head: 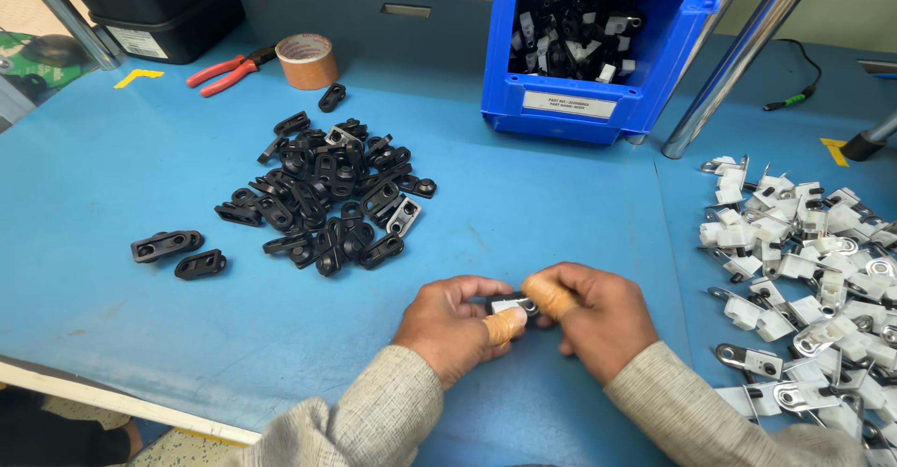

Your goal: The person picks black rubber grommets from a pile and presses them one at a time into metal bracket housings, then places the assembled clamps onto a growing pile of finished white brackets on the right side of the workbench, repeating the assembly cycle throughout the clip.

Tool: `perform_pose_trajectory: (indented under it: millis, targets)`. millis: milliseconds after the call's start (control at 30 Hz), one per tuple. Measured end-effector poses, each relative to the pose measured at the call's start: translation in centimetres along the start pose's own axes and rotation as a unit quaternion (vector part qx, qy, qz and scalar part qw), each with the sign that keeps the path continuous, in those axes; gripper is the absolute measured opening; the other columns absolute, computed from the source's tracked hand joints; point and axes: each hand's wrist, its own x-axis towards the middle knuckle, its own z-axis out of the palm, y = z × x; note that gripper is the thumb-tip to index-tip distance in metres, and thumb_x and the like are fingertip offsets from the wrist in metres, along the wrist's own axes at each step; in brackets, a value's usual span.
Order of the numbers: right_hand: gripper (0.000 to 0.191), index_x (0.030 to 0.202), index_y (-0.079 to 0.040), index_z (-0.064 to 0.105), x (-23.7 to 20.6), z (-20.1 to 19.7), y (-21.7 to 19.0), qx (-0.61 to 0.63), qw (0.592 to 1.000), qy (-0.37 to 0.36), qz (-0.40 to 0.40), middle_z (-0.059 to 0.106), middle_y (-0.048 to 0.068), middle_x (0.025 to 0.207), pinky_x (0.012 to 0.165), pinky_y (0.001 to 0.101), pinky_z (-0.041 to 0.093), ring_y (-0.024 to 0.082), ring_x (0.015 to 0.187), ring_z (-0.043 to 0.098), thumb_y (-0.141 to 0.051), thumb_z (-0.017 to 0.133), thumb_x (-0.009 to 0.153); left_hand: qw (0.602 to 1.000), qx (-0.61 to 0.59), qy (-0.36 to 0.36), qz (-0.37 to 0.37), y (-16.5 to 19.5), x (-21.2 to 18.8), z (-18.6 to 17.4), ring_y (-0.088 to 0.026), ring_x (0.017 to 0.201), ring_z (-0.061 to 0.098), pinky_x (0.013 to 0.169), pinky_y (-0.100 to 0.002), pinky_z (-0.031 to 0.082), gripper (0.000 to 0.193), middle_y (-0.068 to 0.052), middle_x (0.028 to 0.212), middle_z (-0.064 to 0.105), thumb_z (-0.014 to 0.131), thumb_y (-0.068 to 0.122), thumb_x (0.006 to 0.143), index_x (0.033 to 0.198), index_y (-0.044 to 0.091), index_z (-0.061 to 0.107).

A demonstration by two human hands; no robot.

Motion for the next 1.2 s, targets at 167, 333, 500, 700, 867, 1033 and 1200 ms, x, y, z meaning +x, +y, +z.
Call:
perform_pose_trajectory:
  millis: [167, 333, 500, 700, 867, 1033, 1200]
  targets:
    - [0.018, 0.103, 0.002, 0.075, 1.2, -0.1, 1.5, 0.174, 0.981, -0.027, 0.088, 0.075, 0.008, 0.080, 0.047, 0.0279, 0.051, 0.012, 0.064, 0.067, -0.010, 0.069, 0.090, 0.999, -0.018, 0.025, -0.009, -0.3, -0.2, 0.3, -0.015, 0.080, 0.074, 0.068, -0.027, 0.064, 0.041, -0.011, 0.094, 0.077, 0.079, 0.010, 0.082, 0.121, 0.002, 0.069]
    - [0.017, 0.100, 0.004, 0.078, 1.6, 0.5, 2.1, 0.145, 0.988, 0.007, 0.052, 0.073, 0.012, 0.073, 0.046, 0.0275, 0.050, 0.015, 0.054, 0.060, -0.007, 0.068, 0.090, 0.992, 0.071, 0.100, -0.021, 0.6, -1.3, 1.8, -0.014, 0.071, 0.072, 0.062, -0.027, 0.062, 0.035, -0.011, 0.087, 0.077, 0.082, 0.013, 0.083, 0.115, 0.004, 0.072]
    - [0.024, 0.097, 0.002, 0.076, 1.7, 2.7, 1.1, 0.106, 0.982, 0.110, 0.114, 0.069, 0.016, 0.071, 0.045, 0.0303, 0.046, 0.017, 0.050, 0.057, -0.019, 0.066, 0.097, 0.984, -0.046, 0.170, -0.041, 0.4, -1.8, 3.4, -0.017, 0.074, 0.075, 0.065, -0.029, 0.064, 0.029, -0.010, 0.089, 0.077, 0.079, 0.011, 0.083, 0.111, 0.001, 0.074]
    - [0.038, 0.097, -0.002, 0.072, 1.7, 0.9, 0.2, 0.236, 0.958, 0.022, 0.160, 0.072, 0.007, 0.081, 0.040, 0.0289, 0.045, 0.013, 0.054, 0.062, -0.038, 0.063, 0.100, 0.969, -0.184, 0.115, -0.118, 0.4, -1.9, 2.3, -0.018, 0.086, 0.077, 0.075, -0.031, 0.066, 0.039, -0.010, 0.098, 0.076, 0.075, 0.021, 0.088, 0.122, 0.004, 0.066]
    - [0.023, 0.097, -0.003, 0.078, 1.5, 0.8, 0.8, 0.126, 0.983, 0.014, 0.130, 0.075, 0.009, 0.077, 0.042, 0.0269, 0.039, 0.013, 0.053, 0.055, -0.025, 0.073, 0.089, 0.984, -0.138, 0.071, -0.091, 1.0, -2.0, 2.5, -0.019, 0.085, 0.078, 0.069, -0.031, 0.065, 0.035, -0.011, 0.099, 0.078, 0.074, 0.009, 0.084, 0.118, 0.006, 0.064]
    - [0.021, 0.094, -0.001, 0.081, 2.4, 1.5, 1.5, 0.134, 0.987, 0.058, 0.069, 0.077, 0.008, 0.076, 0.047, 0.0282, 0.048, 0.015, 0.056, 0.059, -0.016, 0.069, 0.085, 0.990, -0.042, 0.102, -0.088, 0.8, -2.0, 3.4, -0.022, 0.082, 0.077, 0.065, -0.033, 0.062, 0.028, -0.013, 0.097, 0.077, 0.076, 0.017, 0.090, 0.111, 0.008, 0.059]
    - [0.036, 0.093, 0.004, 0.073, 3.0, 2.0, 1.1, 0.242, 0.962, 0.071, 0.101, 0.072, 0.010, 0.077, 0.053, 0.0318, 0.053, 0.016, 0.060, 0.065, -0.032, 0.071, 0.094, 0.983, -0.152, 0.062, -0.076, 0.6, -1.7, 3.1, -0.021, 0.083, 0.077, 0.066, -0.032, 0.064, 0.030, -0.014, 0.100, 0.077, 0.072, 0.013, 0.088, 0.112, 0.010, 0.055]
